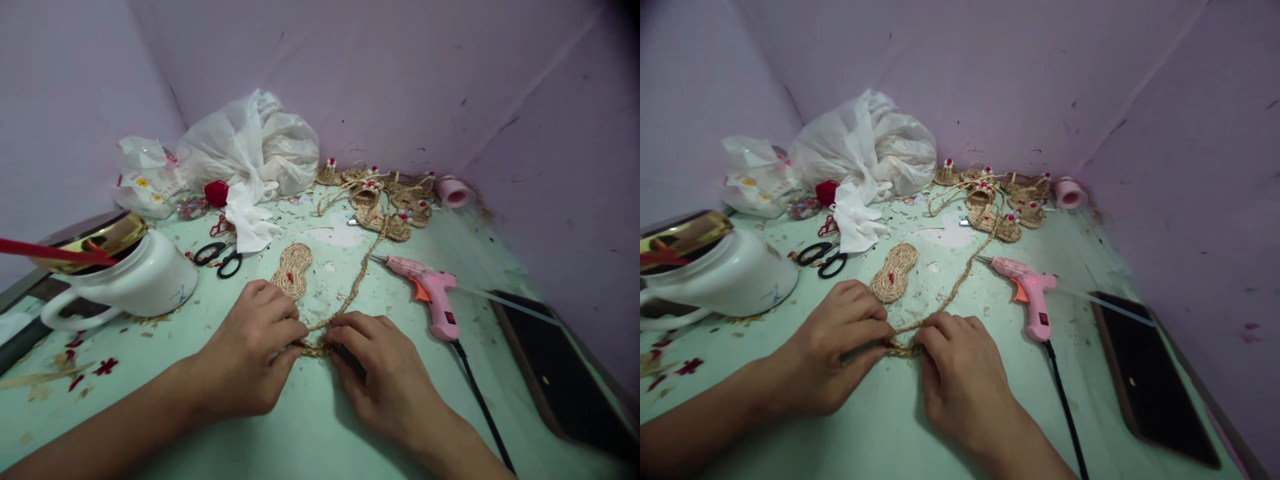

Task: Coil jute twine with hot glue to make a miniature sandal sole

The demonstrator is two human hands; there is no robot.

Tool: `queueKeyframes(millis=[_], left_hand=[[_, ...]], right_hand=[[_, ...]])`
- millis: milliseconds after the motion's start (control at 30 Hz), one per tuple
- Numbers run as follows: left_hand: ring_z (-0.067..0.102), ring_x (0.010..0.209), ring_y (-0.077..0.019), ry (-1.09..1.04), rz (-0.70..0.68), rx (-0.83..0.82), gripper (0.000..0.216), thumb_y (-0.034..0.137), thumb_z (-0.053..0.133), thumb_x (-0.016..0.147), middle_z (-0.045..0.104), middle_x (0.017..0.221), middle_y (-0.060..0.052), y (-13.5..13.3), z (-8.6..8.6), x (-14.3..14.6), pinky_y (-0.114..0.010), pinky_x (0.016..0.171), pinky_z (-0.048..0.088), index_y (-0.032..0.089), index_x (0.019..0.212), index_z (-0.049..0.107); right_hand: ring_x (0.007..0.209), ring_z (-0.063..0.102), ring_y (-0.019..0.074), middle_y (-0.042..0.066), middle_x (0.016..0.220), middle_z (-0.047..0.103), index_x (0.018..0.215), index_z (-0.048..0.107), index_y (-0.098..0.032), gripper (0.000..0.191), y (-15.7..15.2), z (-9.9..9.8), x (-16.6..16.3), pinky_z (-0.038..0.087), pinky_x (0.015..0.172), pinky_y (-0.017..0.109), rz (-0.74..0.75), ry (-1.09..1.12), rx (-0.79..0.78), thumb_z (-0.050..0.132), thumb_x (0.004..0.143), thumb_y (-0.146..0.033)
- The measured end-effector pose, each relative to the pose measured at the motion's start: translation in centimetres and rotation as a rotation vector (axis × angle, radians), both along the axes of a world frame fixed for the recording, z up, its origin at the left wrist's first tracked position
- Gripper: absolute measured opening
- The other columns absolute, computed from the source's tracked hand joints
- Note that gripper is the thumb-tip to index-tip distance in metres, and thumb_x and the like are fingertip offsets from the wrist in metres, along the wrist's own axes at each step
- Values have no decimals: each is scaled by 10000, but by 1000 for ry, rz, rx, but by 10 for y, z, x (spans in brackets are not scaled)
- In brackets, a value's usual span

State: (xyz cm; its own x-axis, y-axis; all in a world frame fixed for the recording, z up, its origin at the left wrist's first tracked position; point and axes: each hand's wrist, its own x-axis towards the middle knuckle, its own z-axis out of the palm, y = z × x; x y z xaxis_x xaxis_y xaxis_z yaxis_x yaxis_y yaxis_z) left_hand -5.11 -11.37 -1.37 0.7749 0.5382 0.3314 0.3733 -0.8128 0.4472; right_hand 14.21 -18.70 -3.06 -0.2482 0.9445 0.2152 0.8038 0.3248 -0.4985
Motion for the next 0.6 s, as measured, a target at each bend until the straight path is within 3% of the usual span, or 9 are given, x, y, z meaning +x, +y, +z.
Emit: queueKeyframes(millis=[133, 367, 600], left_hand=[[476, 761, -196, -8, 7, 2, 163, 100, 503, 759, 563, 763, -59, 0, 1, -1, -399, 767, 365, 173, 820, 636], [515, 665, -153, -36, 127, -40, 208, 130, 414, 849, 589, 674, -26, 7, -2, -6, -291, 666, 382, 170, 743, 588], [438, 452, -99, -127, 403, -574, 196, 250, 507, 782, 522, 472, 34, 8, 15, -3, -195, 450, 322, 177, 634, 612]], right_hand=[[831, 575, 211, 69, 963, 647, 970, 619, -189, 250, -1, 0, 1, 409, 703, 351, 14, 32, 27, 537, 753, -98], [781, 569, 214, 57, 902, 663, 894, 662, -203, 109, 3, -4, -4, 387, 683, 365, 26, 34, 47, 611, 799, -186], [802, 563, 227, 77, 915, 656, 920, 648, -179, 148, 2, -5, -5, 396, 700, 387, -2, 78, 72, 638, 772, -181]])
